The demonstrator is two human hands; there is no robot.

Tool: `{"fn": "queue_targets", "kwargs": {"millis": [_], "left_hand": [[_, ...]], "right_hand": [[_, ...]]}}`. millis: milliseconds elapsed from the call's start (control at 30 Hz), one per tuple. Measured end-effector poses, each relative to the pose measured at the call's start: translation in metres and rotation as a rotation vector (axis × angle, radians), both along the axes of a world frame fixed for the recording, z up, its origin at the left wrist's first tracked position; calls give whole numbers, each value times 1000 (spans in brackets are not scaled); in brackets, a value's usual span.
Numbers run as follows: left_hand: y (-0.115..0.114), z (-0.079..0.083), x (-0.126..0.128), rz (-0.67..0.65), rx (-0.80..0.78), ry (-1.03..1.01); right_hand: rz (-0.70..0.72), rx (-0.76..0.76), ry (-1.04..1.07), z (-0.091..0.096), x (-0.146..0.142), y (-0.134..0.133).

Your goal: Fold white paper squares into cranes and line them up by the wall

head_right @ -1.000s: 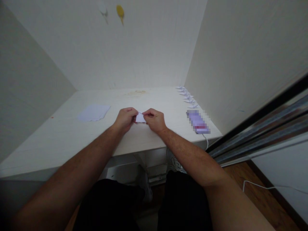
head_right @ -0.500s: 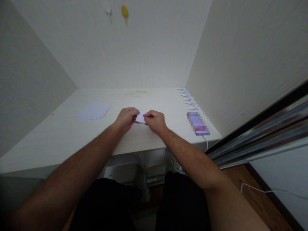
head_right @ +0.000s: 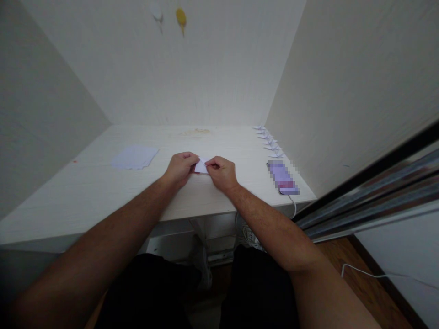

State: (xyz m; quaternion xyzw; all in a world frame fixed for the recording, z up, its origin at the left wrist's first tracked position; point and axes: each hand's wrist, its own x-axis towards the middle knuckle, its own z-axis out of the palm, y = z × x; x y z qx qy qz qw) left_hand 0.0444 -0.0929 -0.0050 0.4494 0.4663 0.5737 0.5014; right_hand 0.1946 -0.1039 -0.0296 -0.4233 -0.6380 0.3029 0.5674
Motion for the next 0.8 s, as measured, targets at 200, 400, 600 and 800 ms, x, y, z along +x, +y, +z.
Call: {"fn": "queue_targets", "kwargs": {"millis": [200,400,600,800], "left_hand": [[3,-4,-1,4,-5,10],[4,-5,-1,-39,-46,-36],[-1,0,-2,-103,-57,-88],[-2,-1,-2,-105,-11,-48]], "right_hand": [[-12,-20,-9,-4,0,3],[-24,-99,11,-2,1,1],[-27,-135,16,1,3,-1],[-11,-137,31,4,2,-2]]}}
